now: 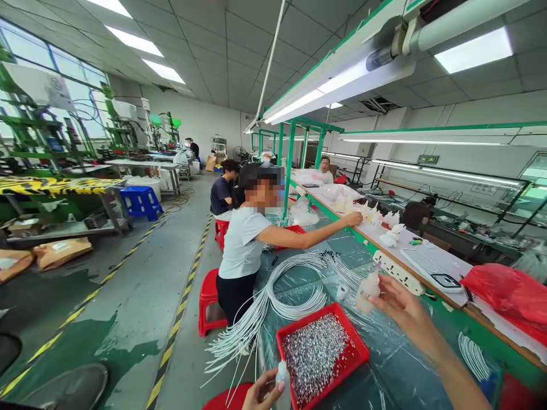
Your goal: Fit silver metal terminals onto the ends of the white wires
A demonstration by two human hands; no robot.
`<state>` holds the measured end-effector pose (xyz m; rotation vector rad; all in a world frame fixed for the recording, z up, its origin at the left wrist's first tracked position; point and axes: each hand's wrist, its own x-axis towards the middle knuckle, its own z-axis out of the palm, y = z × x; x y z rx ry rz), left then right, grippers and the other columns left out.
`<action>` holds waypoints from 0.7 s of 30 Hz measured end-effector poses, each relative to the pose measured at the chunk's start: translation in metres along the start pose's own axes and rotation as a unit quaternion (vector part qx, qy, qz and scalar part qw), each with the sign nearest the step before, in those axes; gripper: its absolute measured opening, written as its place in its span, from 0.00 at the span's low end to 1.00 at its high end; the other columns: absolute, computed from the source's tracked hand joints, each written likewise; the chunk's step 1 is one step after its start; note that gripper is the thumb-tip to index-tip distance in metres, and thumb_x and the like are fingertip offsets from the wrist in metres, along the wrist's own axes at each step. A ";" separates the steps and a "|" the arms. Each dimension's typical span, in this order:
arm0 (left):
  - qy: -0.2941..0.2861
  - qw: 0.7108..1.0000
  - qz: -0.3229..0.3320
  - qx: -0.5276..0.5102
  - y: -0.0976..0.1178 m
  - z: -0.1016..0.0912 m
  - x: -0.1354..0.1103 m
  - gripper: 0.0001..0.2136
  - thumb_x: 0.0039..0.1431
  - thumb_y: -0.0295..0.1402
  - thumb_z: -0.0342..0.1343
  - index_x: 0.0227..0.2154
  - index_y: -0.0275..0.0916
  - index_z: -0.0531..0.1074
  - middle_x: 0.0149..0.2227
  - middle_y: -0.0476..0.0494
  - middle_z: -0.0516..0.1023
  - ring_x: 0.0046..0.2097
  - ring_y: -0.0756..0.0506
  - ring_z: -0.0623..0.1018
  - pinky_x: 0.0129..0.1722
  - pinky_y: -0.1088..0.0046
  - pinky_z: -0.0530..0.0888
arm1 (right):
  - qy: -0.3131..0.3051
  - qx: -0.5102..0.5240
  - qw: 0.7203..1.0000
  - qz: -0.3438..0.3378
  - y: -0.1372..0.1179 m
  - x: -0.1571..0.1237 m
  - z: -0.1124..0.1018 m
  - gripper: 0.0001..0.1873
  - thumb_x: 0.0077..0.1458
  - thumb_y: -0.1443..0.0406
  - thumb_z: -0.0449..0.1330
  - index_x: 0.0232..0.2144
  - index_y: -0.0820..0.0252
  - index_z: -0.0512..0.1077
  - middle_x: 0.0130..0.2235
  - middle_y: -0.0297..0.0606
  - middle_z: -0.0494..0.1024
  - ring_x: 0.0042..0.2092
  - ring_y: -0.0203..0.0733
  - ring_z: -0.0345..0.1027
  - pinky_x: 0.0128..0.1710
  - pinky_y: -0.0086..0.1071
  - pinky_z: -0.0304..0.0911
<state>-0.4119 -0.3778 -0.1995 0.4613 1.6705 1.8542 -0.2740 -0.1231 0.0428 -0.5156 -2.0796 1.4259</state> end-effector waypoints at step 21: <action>-0.217 0.951 0.222 -0.008 0.213 0.120 0.055 0.17 0.45 0.43 0.65 0.38 0.39 0.78 0.42 0.40 0.76 0.39 0.40 0.74 0.36 0.68 0.73 | -0.088 0.054 0.995 -0.018 -0.027 -0.029 -0.005 0.15 0.55 0.62 0.63 0.47 0.47 0.71 0.43 0.32 0.73 0.44 0.41 0.67 0.49 0.35 0.62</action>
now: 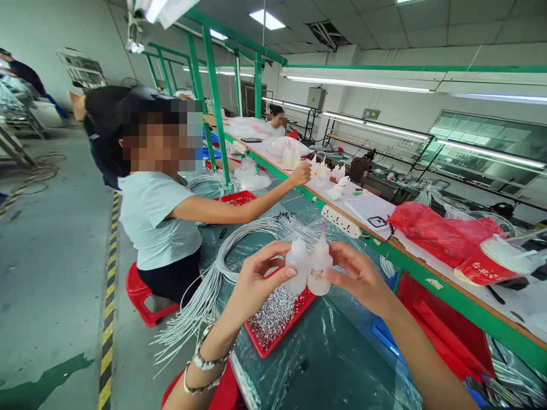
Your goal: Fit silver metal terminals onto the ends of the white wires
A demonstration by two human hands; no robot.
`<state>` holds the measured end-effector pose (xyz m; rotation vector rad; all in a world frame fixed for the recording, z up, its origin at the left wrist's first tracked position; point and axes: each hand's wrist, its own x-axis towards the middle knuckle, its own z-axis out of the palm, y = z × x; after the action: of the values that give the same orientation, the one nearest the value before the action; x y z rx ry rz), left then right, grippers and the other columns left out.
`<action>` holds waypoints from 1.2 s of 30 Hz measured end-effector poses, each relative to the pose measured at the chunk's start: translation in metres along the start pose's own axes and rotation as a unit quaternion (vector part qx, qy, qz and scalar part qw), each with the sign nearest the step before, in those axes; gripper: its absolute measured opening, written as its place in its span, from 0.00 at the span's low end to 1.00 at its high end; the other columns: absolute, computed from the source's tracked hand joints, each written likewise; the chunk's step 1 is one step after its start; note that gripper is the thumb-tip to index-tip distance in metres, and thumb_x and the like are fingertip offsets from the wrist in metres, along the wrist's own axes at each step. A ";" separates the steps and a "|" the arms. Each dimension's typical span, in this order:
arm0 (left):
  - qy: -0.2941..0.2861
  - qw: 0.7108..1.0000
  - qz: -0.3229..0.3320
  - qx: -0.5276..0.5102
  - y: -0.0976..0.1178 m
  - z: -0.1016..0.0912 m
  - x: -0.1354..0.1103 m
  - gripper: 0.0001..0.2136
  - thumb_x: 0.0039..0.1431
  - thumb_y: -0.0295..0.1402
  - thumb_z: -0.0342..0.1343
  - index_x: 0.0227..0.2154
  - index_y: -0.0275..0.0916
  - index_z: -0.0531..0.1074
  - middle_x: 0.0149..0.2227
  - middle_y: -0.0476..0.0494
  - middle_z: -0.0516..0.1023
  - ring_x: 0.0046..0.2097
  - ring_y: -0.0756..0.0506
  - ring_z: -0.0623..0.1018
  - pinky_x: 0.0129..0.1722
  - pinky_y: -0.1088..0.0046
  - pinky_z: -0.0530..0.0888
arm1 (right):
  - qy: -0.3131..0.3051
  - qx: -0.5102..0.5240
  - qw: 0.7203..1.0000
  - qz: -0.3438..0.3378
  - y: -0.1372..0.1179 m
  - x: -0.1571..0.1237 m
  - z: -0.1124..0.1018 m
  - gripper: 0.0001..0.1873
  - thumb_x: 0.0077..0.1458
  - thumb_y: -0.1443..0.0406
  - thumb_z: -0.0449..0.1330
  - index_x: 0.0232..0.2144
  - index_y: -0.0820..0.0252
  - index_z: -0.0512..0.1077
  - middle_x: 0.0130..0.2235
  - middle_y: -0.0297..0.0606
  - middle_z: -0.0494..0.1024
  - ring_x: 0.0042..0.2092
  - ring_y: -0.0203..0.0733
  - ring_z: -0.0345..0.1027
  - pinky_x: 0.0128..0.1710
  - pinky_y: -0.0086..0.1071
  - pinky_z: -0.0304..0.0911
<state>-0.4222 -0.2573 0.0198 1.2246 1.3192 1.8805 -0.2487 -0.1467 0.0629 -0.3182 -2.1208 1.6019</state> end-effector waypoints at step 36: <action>-0.146 0.975 0.050 0.158 -0.159 0.207 0.371 0.13 0.62 0.35 0.54 0.46 0.35 0.69 0.46 0.41 0.73 0.43 0.44 0.76 0.41 0.61 0.75 | 0.381 -0.284 0.868 0.146 0.135 0.193 -0.304 0.14 0.61 0.63 0.58 0.48 0.63 0.68 0.48 0.42 0.71 0.45 0.46 0.69 0.43 0.44 0.68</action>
<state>-0.4153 0.1962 0.0338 1.6847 1.4488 1.5144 -0.2789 0.2365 0.0421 -1.2801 -1.8681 0.7060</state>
